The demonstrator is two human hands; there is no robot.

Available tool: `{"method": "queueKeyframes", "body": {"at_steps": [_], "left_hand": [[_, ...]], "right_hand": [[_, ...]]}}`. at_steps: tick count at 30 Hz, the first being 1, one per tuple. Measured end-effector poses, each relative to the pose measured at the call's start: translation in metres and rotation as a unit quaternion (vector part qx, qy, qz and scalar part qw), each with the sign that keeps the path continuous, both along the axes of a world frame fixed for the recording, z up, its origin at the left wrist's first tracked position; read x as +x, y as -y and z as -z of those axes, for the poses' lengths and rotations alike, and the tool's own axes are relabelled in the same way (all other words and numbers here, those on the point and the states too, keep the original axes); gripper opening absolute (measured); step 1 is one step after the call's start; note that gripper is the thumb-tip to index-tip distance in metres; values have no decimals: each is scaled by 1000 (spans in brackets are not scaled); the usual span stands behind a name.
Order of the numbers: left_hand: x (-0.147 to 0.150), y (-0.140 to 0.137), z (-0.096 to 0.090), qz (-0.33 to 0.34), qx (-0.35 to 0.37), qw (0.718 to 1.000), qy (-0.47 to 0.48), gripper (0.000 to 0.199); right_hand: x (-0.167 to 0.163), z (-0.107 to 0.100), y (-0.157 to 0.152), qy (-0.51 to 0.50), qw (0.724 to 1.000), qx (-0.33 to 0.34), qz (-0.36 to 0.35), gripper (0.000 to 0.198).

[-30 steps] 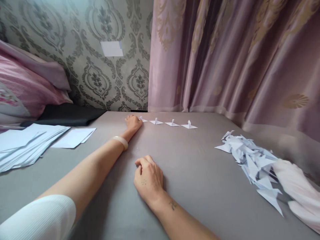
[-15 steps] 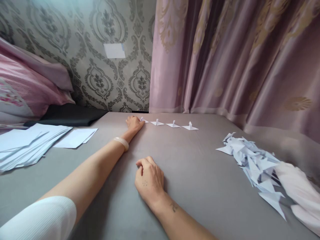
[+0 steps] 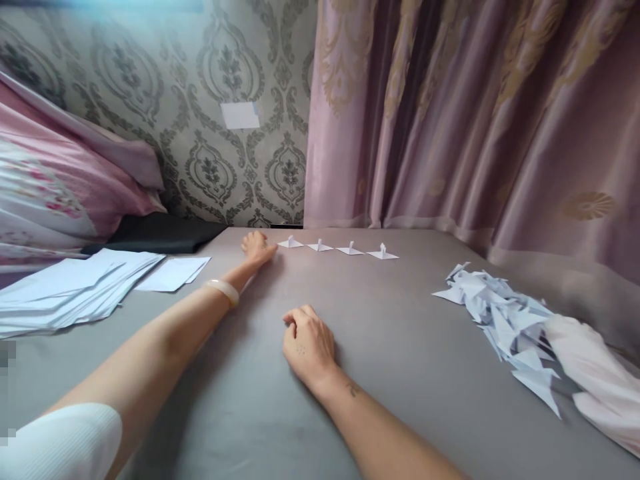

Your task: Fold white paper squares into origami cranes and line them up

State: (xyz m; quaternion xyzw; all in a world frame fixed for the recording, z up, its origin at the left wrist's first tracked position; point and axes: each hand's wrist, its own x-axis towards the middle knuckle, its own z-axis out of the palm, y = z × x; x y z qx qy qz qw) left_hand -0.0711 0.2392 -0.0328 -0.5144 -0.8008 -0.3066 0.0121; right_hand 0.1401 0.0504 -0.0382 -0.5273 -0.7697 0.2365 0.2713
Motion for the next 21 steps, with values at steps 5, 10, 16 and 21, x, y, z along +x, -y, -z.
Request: {"method": "queueKeyframes", "body": {"at_steps": [5,10,16,21], "left_hand": [[-60,49,-19,-15,-14,1000,4,29],[-104,113,-24,-19,20,999,27,20],[-142,159,-16,-108,135,981,81,25],[-173,168,-10,-169,221,950,144,16]], "right_hand": [[2,0,2,6,1000,4,-19,32],[1,-2,3,19,999,14,-26,29],[3,-2,4,31,999,21,-32,24],[3,0,4,31,998,31,-41,23]]}}
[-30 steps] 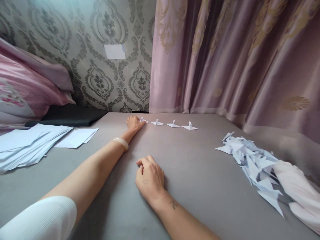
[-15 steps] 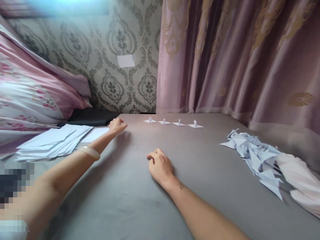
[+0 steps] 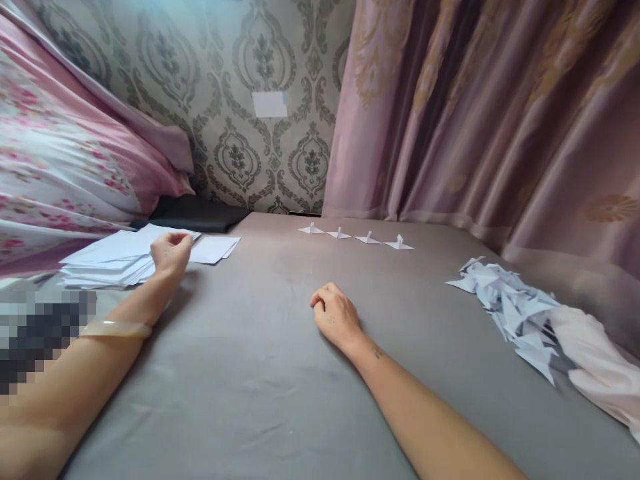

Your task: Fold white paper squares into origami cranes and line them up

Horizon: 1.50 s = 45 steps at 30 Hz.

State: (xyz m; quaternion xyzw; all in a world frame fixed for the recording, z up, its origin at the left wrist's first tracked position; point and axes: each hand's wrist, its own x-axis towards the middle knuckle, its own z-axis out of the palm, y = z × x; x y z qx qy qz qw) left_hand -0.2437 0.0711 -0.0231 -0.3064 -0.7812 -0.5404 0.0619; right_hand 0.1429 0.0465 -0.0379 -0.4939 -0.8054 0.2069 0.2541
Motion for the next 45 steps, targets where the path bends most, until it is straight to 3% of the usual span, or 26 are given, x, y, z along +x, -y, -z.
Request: {"method": "queueKeyframes", "body": {"at_steps": [9,16,24,31,37,45], "left_hand": [[-22,-5,16,-12,37,999,12,19],[-21,-3,10,-4,26,999,37,26],[-14,0,6,50,-48,997,-19,34],[-1,2,7,143,-177,971,-68,39],[1,0,10,154,-269,945,-101,71],[-1,0,7,144,-302,939,-81,80]], "right_hand": [[2,-4,3,1,1000,6,-13,23],[2,-3,3,11,1000,19,-22,22],[3,1,-2,27,999,35,-27,19],[4,4,-4,35,998,47,-26,20],[3,4,-4,28,998,56,-32,19],[5,6,-8,39,998,46,-34,18]]}}
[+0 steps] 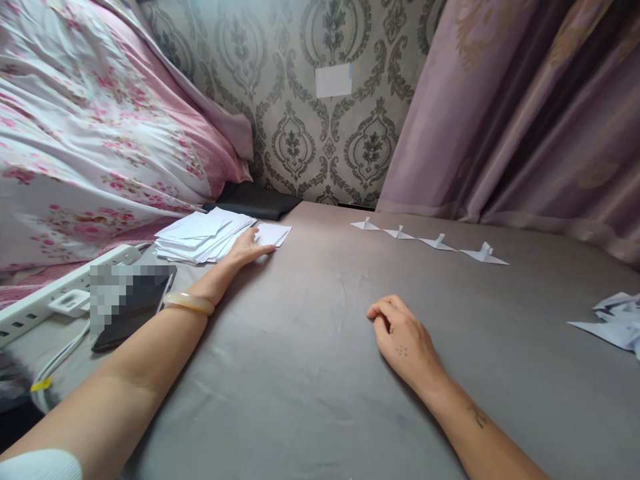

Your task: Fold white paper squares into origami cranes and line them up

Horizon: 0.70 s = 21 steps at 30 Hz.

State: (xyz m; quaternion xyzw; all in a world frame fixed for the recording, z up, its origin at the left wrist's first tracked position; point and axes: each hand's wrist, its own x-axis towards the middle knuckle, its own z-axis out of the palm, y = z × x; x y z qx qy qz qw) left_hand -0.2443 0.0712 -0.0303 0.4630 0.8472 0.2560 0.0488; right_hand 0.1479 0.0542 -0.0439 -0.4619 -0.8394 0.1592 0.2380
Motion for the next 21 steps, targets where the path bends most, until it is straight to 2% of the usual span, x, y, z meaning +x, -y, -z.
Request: {"method": "queueKeyframes", "body": {"at_steps": [9,21], "left_hand": [[-1,5,-4,-14,17,999,46,82],[-3,1,-5,-27,18,998,49,67]], "right_hand": [[-1,-1,1,-6,1000,1,1,19],[-1,-3,3,1,1000,-17,6,19]]}}
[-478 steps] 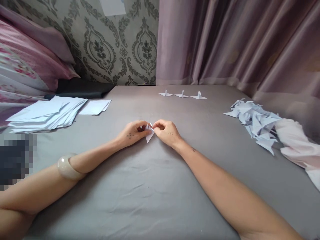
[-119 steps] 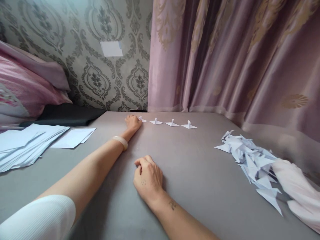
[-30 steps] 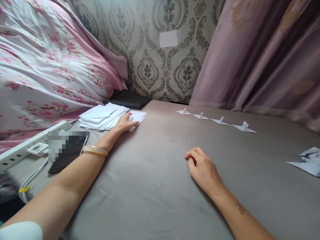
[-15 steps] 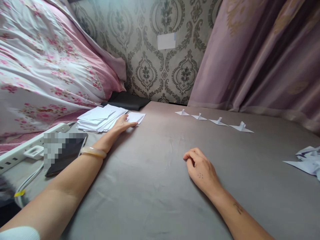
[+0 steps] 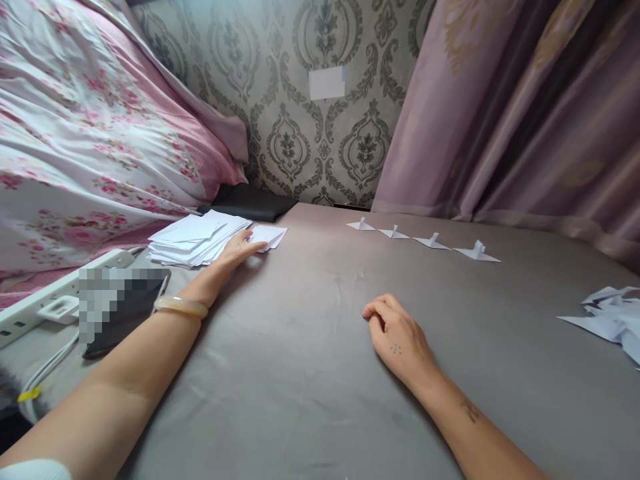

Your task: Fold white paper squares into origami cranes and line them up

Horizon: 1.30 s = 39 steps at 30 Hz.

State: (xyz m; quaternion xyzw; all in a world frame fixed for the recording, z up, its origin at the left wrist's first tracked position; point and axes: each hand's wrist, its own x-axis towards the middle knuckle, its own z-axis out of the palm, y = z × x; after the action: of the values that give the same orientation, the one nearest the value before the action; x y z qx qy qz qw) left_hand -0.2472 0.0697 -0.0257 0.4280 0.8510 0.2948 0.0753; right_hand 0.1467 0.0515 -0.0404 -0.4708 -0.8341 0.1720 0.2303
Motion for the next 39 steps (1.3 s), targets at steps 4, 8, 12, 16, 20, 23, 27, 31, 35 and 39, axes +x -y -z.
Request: {"method": "queueKeyframes", "body": {"at_steps": [4,8,12,16,20,23,27,31,35,39], "left_hand": [[0,2,0,-8,6,1000,-14,62],[-3,3,3,1,0,1000,-29,68],[-6,-1,8,24,-14,998,-48,85],[-7,-4,11,32,-23,997,-59,91],[-5,-3,8,36,-29,997,-59,94],[-3,-1,5,31,-30,998,-51,91],[-1,1,1,24,-28,999,-38,88],[1,3,-2,17,-23,999,-35,80],[1,5,-3,12,-22,999,-37,72],[3,6,-4,11,-33,998,-53,65]], "right_hand": [[0,0,1,-3,1000,3,0,19],[0,1,0,-7,1000,16,-6,19],[0,0,0,-8,1000,13,-5,19],[0,-1,2,-2,1000,-2,4,18],[1,-1,2,-5,1000,-3,3,18],[1,0,2,-4,1000,-8,5,17],[-1,-1,2,-5,1000,-15,12,17],[-1,-1,3,-11,1000,-17,12,17],[-1,0,3,-11,1000,-13,12,17],[-1,0,3,-8,1000,-13,12,17]]}}
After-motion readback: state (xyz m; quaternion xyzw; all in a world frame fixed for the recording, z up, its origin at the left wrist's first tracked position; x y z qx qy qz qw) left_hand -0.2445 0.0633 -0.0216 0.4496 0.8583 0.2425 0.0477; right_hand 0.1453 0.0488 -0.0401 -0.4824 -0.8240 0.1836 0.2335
